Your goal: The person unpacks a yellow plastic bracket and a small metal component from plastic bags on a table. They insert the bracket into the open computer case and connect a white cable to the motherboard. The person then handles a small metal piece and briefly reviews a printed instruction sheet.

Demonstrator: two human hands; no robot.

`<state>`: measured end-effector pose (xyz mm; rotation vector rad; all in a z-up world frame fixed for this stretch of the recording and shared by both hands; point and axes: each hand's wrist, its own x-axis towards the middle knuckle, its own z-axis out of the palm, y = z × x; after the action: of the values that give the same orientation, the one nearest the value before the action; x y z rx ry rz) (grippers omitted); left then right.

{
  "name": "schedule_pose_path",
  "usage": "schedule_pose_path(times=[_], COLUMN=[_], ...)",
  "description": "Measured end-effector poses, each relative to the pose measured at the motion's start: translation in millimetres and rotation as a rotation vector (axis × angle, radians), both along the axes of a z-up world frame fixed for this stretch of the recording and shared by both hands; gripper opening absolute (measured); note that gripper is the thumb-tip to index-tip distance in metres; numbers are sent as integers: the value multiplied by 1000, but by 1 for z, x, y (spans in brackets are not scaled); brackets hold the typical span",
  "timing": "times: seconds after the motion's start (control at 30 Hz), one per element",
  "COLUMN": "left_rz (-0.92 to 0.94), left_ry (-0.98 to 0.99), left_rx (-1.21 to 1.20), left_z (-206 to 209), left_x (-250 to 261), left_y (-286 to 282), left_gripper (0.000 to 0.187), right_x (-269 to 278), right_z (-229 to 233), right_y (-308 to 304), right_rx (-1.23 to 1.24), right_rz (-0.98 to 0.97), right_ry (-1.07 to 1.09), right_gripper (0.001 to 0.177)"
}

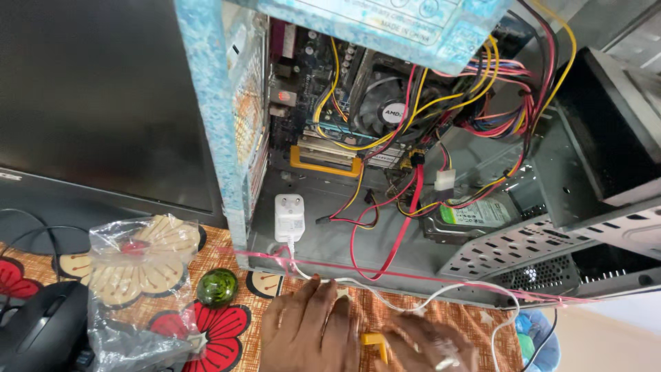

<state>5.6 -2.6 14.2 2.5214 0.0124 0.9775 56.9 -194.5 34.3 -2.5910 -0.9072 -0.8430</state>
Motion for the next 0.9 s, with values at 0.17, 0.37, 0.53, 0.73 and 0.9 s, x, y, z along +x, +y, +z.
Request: schedule_pose_path(times=[0.17, 0.37, 0.53, 0.73, 0.9], left_rz=[8, 113, 268, 215, 184], left_ry=[-91, -22, 102, 121, 229], left_rx=[-6, 5, 142, 67, 110], left_z=[48, 77, 78, 80, 75], left_x=[39, 70, 100, 116, 116], left_y=[26, 42, 55, 68, 70], left_gripper=[51, 61, 61, 76, 75], right_x=[17, 47, 70, 92, 112], right_z=[84, 99, 96, 100, 96], right_y=[50, 84, 93, 99, 108], right_rx=[62, -20, -125, -134, -138], right_rz=[95, 100, 161, 159, 183], right_ry=[-48, -24, 2, 118, 175], right_gripper=[45, 56, 67, 72, 70])
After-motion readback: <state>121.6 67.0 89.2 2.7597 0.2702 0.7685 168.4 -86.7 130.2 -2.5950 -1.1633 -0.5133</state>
